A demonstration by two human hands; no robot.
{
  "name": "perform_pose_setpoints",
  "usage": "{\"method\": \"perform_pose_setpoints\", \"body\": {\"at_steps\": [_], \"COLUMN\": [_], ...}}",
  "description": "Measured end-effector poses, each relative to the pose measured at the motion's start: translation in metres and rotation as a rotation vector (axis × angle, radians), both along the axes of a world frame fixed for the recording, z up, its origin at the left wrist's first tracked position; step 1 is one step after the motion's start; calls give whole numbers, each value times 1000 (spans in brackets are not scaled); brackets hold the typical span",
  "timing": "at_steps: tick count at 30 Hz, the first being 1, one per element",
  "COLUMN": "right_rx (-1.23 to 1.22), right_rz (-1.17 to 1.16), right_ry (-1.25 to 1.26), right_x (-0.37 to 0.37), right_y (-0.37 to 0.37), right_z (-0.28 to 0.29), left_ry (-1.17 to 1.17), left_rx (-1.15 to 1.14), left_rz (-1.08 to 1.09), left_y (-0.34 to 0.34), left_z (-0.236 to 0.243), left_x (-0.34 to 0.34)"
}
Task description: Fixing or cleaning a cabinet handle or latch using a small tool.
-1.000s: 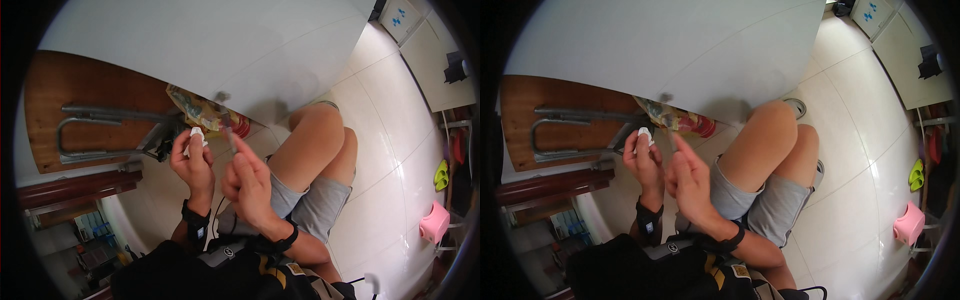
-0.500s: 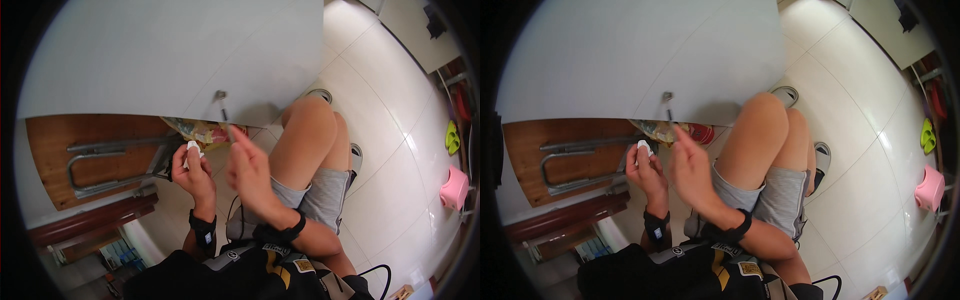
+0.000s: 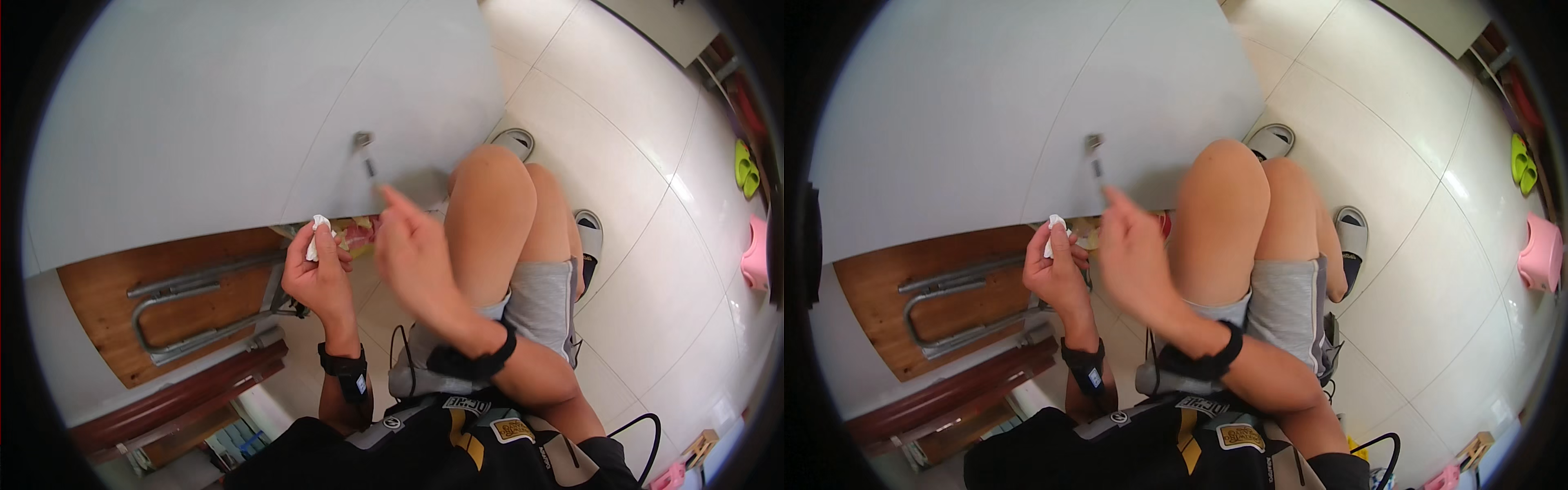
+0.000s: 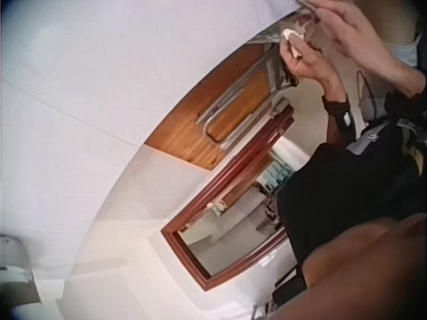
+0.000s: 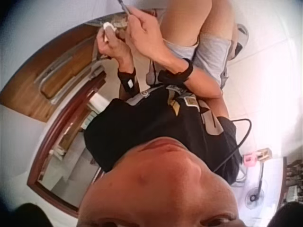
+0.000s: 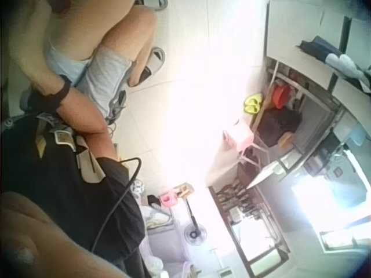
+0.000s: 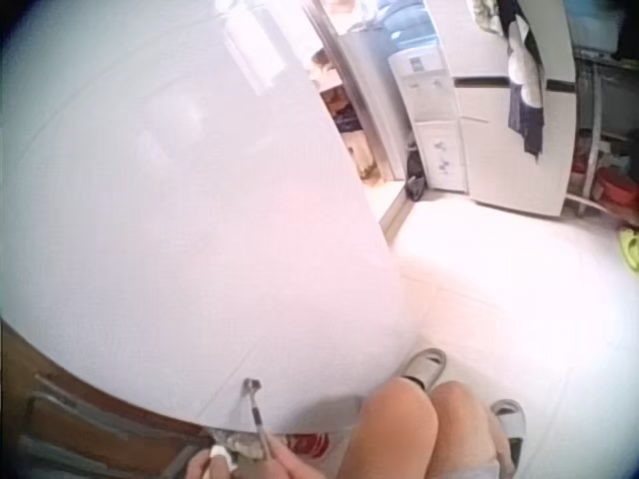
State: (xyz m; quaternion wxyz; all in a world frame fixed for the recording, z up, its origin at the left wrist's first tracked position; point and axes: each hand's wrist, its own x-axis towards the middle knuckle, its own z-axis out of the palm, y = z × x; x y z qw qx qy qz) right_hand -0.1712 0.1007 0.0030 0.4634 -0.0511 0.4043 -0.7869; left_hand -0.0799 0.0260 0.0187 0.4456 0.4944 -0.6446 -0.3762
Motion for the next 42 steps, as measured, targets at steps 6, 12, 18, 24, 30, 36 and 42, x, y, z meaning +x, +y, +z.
{"method": "perform_pose_setpoints", "body": {"at_steps": [6,12,18,24,30,36,42], "right_rx": [-38,26,-2,116,57,-40,115], "right_rz": [-60,-72,-94,-91,-147,-170,-240], "right_ry": [-54,190,172,6,287,344,267], "right_x": [-17,-14,-25,-66,-68,-67,-113], "right_y": [2,2,-1,5,2,-4,-11], "right_z": [2,25,25,28,28,40,29], "left_ry": [-57,-217,-326,-266,-138,-319,-295], "left_rx": [-195,-244,-289,125,-129,-411,-95], "left_rz": [46,116,-132,-61,-8,56,49], "left_y": [-14,-18,-22,3,0,-13,-12], "left_z": [1,-6,-44,-47,-27,-20,-34], "left_x": [-31,-38,-8,-11,-25,-25,-26]}}
